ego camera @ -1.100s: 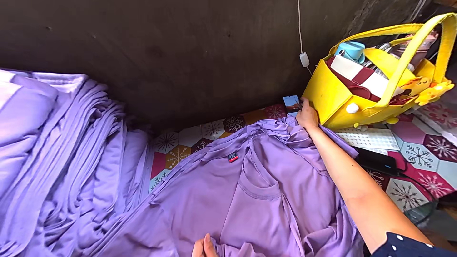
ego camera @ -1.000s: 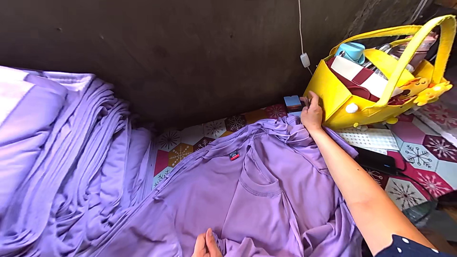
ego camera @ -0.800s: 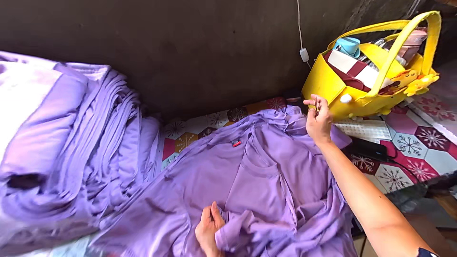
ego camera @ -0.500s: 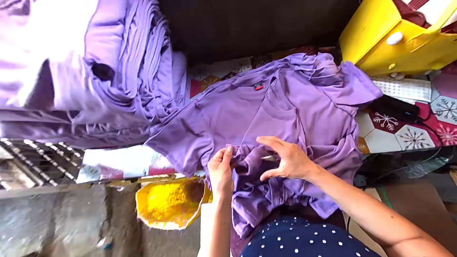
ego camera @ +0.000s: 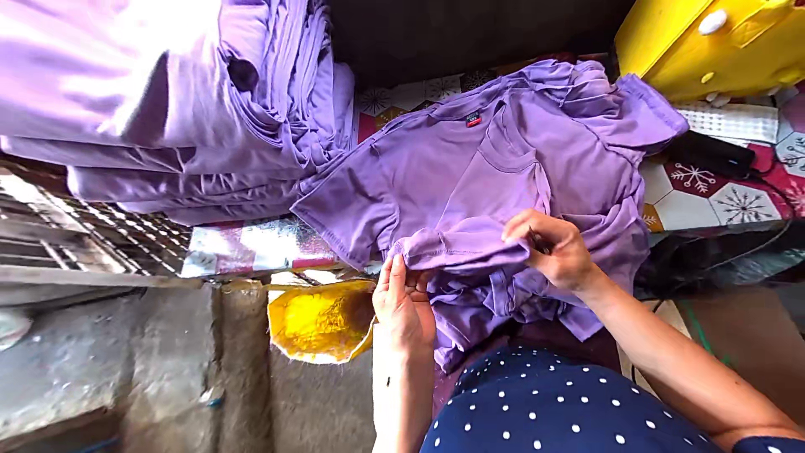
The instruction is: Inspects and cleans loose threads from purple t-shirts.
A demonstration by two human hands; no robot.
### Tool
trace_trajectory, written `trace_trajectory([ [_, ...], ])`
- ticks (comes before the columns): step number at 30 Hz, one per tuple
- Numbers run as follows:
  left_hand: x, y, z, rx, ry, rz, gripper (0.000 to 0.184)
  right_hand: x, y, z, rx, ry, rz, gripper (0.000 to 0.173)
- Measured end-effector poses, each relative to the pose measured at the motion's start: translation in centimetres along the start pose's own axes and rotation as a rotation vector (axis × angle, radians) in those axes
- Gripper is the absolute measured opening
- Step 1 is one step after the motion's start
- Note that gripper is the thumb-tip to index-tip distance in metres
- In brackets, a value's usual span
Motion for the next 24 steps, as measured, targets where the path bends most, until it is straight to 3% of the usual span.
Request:
trace_trajectory([
  [2, 0.0, 0.2, -0.2, 0.005, -0.020, -0.003, 0.027, -0.2, -0.8, -1.7, 0.056, -0.095, -0.097, 0.010],
  [5, -0.1, 0.0, -0.6, 0.037, -0.066, 0.014, 0.024, -1.2, -0.9, -4.0, -0.045, -0.226, -0.271, 0.015],
  [7, -0.2, -0.4, -0.7, 0.044, -0.114, 0.020, 0.024, -1.6, -1.5, -4.6, -0.066, -0.172, -0.289, 0.017],
  [11, -0.3, -1.6, -1.3, 0.068, -0.128, 0.013, 0.027, -3.1, -2.0, -3.9, -0.137, 0.138, -0.298, 0.024],
  [13, -0.3, -2.1, -1.5, 0.073, -0.112, 0.019, 0.029, -4.6, -1.2, -3.5, -0.210, 0.134, -0.344, 0.038],
  [19, -0.1, -2.9, -1.6, 0.085, -0.124, 0.054, 0.050, -6.2, -0.3, -3.3, -0.257, 0.111, -0.282, 0.042],
  [24, -0.8, -2.8, -2.6, 0.069, -0.166, 0.087, 0.045, -5.9, -0.3, -3.0, -0.297, 0.024, -0.367, 0.064],
])
Point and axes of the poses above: each hand's wrist, its own z-axis towards the middle knuckle, its own x-axis out of the back of the hand, y = z × x, the point moved 7 cm from there along z, towards the middle knuckle, and after that the axes turned 6 degrees about -y, right-handed, at the moved point
